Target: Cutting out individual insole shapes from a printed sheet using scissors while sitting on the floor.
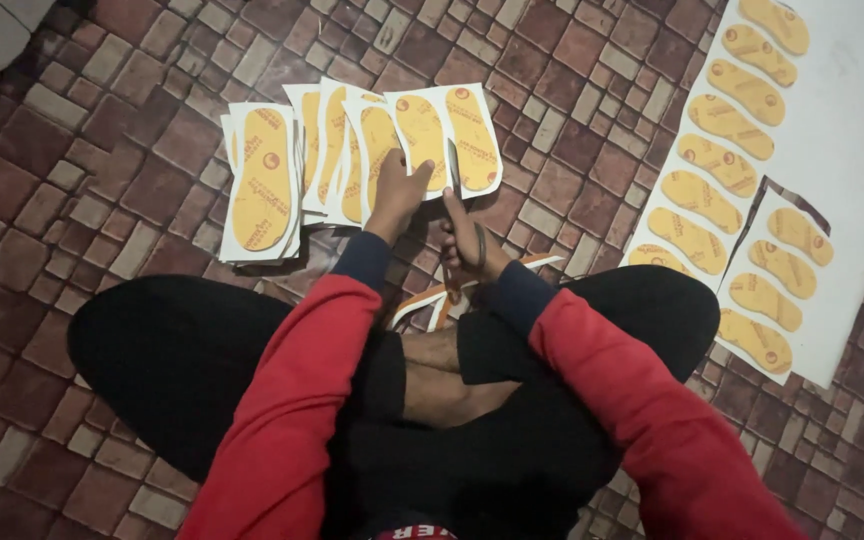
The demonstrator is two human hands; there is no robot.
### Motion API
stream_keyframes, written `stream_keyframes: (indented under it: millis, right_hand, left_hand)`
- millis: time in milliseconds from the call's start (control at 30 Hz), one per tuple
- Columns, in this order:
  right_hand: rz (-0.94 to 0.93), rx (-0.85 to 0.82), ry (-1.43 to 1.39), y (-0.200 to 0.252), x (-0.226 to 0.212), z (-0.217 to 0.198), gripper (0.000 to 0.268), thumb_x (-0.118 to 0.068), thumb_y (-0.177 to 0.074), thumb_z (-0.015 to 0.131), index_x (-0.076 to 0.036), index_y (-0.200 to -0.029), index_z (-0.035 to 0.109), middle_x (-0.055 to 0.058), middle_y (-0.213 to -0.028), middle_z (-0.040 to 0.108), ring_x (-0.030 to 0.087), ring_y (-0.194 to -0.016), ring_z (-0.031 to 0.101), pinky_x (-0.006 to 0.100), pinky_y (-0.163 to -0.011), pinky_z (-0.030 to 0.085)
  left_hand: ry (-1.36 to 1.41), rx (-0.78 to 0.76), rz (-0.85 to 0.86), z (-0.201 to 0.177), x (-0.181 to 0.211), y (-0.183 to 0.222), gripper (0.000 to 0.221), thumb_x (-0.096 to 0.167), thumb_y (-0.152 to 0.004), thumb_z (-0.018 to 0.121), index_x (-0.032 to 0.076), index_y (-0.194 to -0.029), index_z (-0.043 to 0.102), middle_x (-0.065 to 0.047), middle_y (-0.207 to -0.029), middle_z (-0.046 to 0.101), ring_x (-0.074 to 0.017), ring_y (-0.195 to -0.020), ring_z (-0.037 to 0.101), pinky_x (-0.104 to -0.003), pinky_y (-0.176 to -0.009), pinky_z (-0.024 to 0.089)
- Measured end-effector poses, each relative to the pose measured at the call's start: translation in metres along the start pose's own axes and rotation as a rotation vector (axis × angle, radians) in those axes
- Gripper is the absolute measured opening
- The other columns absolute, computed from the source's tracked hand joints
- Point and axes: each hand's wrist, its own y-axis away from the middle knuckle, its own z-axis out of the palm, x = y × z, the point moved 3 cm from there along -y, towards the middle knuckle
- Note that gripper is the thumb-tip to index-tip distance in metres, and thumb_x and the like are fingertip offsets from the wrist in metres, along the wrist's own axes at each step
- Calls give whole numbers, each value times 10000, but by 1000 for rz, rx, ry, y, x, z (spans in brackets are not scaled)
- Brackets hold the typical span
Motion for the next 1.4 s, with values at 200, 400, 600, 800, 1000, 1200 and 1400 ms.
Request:
stream_keyframes:
  millis: [200, 400, 600, 800, 1000, 1200, 1400]
  right_hand:
    - [-29, 46, 62, 1, 0, -2, 623, -817, -895, 423, -195, -874, 419, -111, -718, 318, 56, -577, 403, 199, -471, 413]
    - [-14, 27, -127, 1, -13, 3, 716, -886, -816, 399, -175, -898, 379, -117, -734, 255, 65, -541, 365, 230, -484, 392]
    - [-31, 1, -166, 5, -12, 6, 741, -905, -790, 408, -171, -883, 359, -145, -740, 239, 44, -532, 345, 224, -475, 354]
    - [6, -22, -277, -3, -6, 3, 574, -773, -908, 426, -209, -833, 346, -160, -705, 203, 20, -493, 285, 214, -404, 331]
    - [36, -28, -283, -12, 1, -7, 555, -764, -918, 433, -227, -815, 340, -153, -690, 217, 26, -506, 282, 200, -421, 327]
    - [28, -17, -233, -2, -14, -8, 654, -878, -822, 428, -230, -832, 339, -149, -686, 208, 25, -509, 257, 196, -432, 310]
    - [-18, -9, -253, -6, -12, -6, 683, -882, -822, 404, -207, -877, 319, -164, -729, 213, 17, -528, 288, 195, -454, 333]
  left_hand:
    - [20, -33, 13, -12, 20, 15, 666, 362, -1000, 636, -72, -1451, 408, -354, -1422, 478, -519, -1367, 451, -626, -1073, 430]
    - [-5, -88, 42, -11, 20, 23, 696, 380, -954, 681, -88, -1415, 450, -357, -1360, 526, -524, -1340, 477, -614, -1087, 419]
    - [-19, -81, 35, -13, 24, 27, 701, 416, -937, 694, -72, -1397, 489, -348, -1365, 541, -512, -1325, 505, -602, -1072, 437]
    - [-37, -96, 1, -12, 12, 16, 706, 449, -942, 688, -34, -1416, 488, -322, -1389, 531, -495, -1339, 499, -603, -1076, 433]
    - [17, -118, -3, -7, 13, 22, 728, 430, -956, 681, -60, -1442, 449, -345, -1433, 474, -516, -1372, 451, -617, -1097, 401]
    - [50, -122, 19, 0, -9, 4, 684, 375, -943, 707, -90, -1393, 483, -370, -1359, 494, -541, -1316, 492, -621, -1031, 448]
    - [63, -129, 2, 1, -18, -5, 680, 379, -938, 725, -77, -1386, 495, -348, -1318, 520, -511, -1270, 539, -596, -969, 500]
